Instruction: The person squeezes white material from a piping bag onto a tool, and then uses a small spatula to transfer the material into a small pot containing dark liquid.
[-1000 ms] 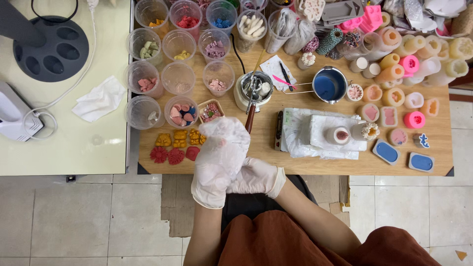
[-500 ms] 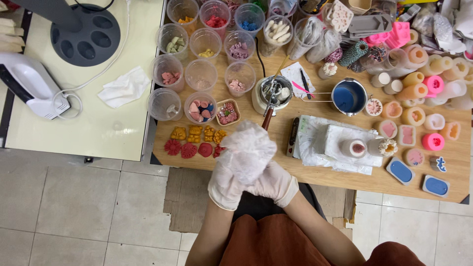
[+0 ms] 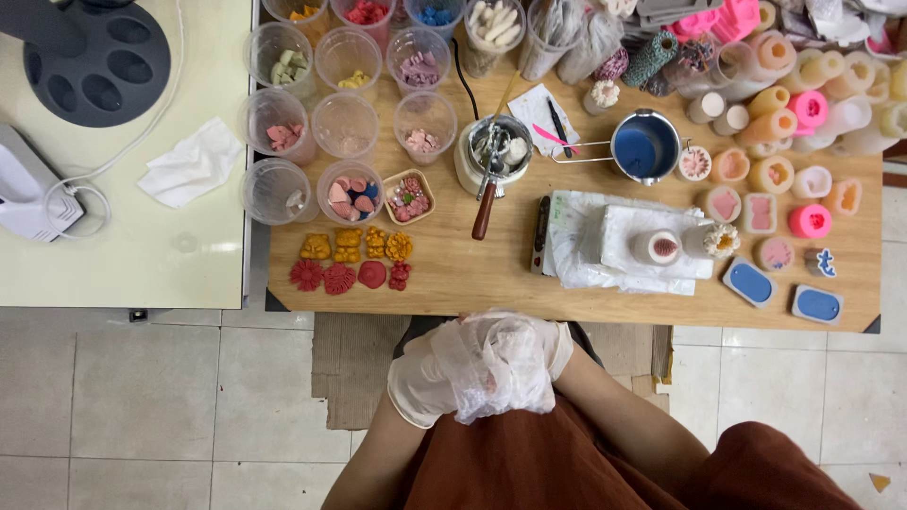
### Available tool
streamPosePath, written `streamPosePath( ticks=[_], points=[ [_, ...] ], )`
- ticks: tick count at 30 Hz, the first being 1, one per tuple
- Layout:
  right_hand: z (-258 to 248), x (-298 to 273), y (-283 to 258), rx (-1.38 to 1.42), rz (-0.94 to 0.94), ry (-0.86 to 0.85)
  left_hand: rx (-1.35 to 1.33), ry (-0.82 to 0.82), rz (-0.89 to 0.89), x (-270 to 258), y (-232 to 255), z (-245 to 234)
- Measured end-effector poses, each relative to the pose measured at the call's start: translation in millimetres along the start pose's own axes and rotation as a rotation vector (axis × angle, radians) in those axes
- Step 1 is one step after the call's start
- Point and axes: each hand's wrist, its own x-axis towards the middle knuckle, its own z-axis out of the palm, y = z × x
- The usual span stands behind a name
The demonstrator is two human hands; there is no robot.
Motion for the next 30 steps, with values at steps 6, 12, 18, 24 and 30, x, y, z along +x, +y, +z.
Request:
streamPosePath(
  ticks=[6, 12, 18, 24, 30],
  points=[
    [-39, 7, -12, -0.359, 0.036, 0.031, -0.150, 0.073, 0.012, 6, -5, 10],
    [2, 5, -28, -0.219, 0.087, 0.176, -0.424, 0.015, -0.312, -26, -2, 30],
    [40, 5, -33, -0.228, 0.129, 0.146, -0.533, -0.117, -0.489, -53, 7, 45],
    [29, -3, -35, -0.424, 0.220, 0.216, -3.299, -0.090, -1.240, -51, -17, 37],
    [18, -11, -50, -0.468, 0.084, 0.194, -3.031, -0.328, -1.045, -33, -50, 17]
  ],
)
